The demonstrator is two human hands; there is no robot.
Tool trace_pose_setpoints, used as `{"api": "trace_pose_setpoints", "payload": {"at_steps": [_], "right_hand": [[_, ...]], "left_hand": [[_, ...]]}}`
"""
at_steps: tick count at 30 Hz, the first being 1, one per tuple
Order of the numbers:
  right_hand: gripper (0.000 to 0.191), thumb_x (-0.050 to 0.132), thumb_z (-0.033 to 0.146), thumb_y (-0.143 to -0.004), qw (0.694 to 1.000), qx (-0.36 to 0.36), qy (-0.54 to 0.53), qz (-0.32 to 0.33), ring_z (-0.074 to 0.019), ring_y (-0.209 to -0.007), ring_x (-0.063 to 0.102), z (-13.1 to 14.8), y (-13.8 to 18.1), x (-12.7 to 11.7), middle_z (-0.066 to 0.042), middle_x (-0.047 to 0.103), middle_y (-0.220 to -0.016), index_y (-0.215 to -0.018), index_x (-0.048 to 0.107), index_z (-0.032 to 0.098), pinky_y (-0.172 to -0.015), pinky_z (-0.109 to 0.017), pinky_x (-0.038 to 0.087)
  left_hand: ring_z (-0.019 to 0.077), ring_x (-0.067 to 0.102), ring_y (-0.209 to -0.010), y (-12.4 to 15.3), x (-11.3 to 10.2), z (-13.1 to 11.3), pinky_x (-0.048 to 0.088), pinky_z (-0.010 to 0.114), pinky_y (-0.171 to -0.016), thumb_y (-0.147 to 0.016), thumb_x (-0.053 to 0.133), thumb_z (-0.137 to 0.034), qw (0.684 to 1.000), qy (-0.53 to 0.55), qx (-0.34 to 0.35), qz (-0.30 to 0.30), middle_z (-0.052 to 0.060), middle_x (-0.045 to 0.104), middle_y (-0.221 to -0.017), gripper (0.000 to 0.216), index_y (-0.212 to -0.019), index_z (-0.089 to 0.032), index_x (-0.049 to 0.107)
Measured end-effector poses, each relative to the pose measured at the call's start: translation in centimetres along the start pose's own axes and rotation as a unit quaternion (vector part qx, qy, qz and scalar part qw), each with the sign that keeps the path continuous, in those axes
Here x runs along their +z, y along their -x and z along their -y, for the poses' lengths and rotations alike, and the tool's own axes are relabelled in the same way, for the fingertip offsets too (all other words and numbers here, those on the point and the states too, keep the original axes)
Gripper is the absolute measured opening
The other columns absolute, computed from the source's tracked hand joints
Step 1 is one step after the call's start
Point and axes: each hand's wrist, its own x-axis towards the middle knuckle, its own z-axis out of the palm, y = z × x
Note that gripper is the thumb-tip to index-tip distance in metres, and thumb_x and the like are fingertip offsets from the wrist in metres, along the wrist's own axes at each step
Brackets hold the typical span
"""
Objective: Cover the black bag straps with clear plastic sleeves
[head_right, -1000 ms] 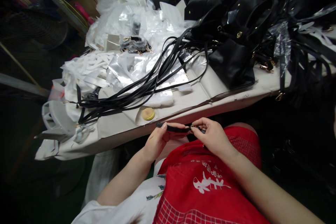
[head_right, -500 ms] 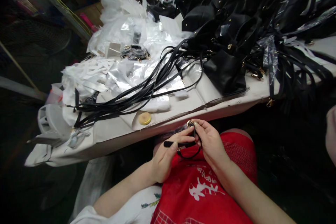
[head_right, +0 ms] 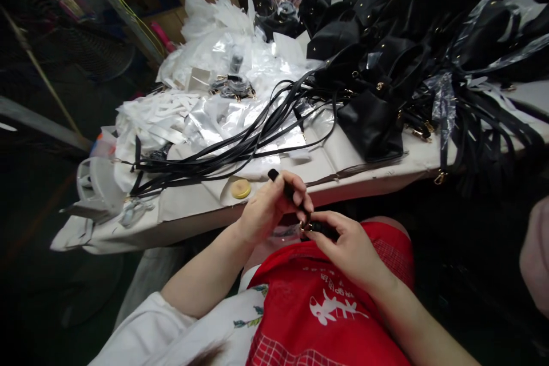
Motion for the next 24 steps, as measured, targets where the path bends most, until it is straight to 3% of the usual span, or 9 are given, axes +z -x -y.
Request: {"api": "trace_pose_setpoints", "payload": {"at_steps": [3,6,9,14,17,24], "right_hand": [[0.03,0.07,0.043,-0.083,0.998,0.036,0.015,-0.04,-0.0253,-0.091,0.072,-0.2,0.0,-0.2,-0.006,0.076,-0.099,-0.105,0.066,0.022,-0.081,-0.035,0.057],[0.028,0.07,0.048,-0.083,0.995,0.043,0.047,-0.08,-0.024,-0.084,0.072,-0.9,0.1,-0.5,-0.006,0.075,-0.092,-0.094,0.065,0.022,-0.075,-0.034,0.056],[0.028,0.069,0.047,-0.083,0.993,0.022,0.071,-0.093,-0.0229,-0.082,0.071,-1.4,0.2,-0.8,-0.005,0.075,-0.09,-0.095,0.065,0.022,-0.073,-0.032,0.055],[0.022,0.069,0.042,-0.082,0.99,-0.017,0.109,-0.082,-0.0199,-0.071,0.069,-1.2,0.1,-1.0,-0.002,0.073,-0.081,-0.09,0.066,0.022,-0.065,-0.029,0.053],[0.017,0.068,0.038,-0.083,0.99,-0.03,0.118,-0.072,-0.0192,-0.073,0.07,-1.1,-0.2,-1.0,-0.002,0.074,-0.084,-0.091,0.067,0.022,-0.066,-0.027,0.053],[0.011,0.064,0.027,-0.084,0.984,-0.069,0.165,-0.02,-0.02,-0.078,0.07,-0.9,-0.4,-0.4,-0.003,0.075,-0.088,-0.092,0.07,0.022,-0.071,-0.03,0.053]], "left_hand": [[0.0135,0.054,-0.067,-0.9,0.6,0.2,0.046,0.024,-0.06,-0.085,0.033,-0.081,1.0,-0.004,0.023,-0.015,-0.001,0.043,-0.071,0.072,-0.091,-0.015,0.059],[0.0121,0.047,-0.065,-1.4,0.4,0.5,0.042,0.025,-0.064,-0.092,0.034,-0.07,0.985,-0.165,0.047,-0.022,-0.001,0.045,-0.068,0.06,-0.077,-0.016,0.055],[0.0135,0.048,-0.072,-1.6,-0.5,0.5,0.042,0.027,-0.074,-0.098,0.041,-0.05,0.933,-0.356,0.053,0.029,0.001,0.05,-0.072,0.044,-0.07,-0.017,0.051],[0.0188,0.054,-0.101,-1.3,-1.5,0.1,0.038,0.035,-0.098,-0.098,0.043,-0.027,0.812,-0.563,0.012,0.153,0.006,0.062,-0.1,0.03,-0.08,-0.017,0.064],[0.0212,0.052,-0.115,-0.9,-1.8,-0.1,0.034,0.039,-0.105,-0.099,0.044,-0.027,0.767,-0.608,-0.01,0.203,0.008,0.061,-0.113,0.03,-0.086,-0.017,0.069],[0.0222,0.054,-0.114,-1.1,-1.8,1.0,0.036,0.04,-0.105,-0.098,0.047,-0.025,0.738,-0.636,-0.021,0.225,0.01,0.062,-0.113,0.028,-0.09,-0.015,0.071]]}}
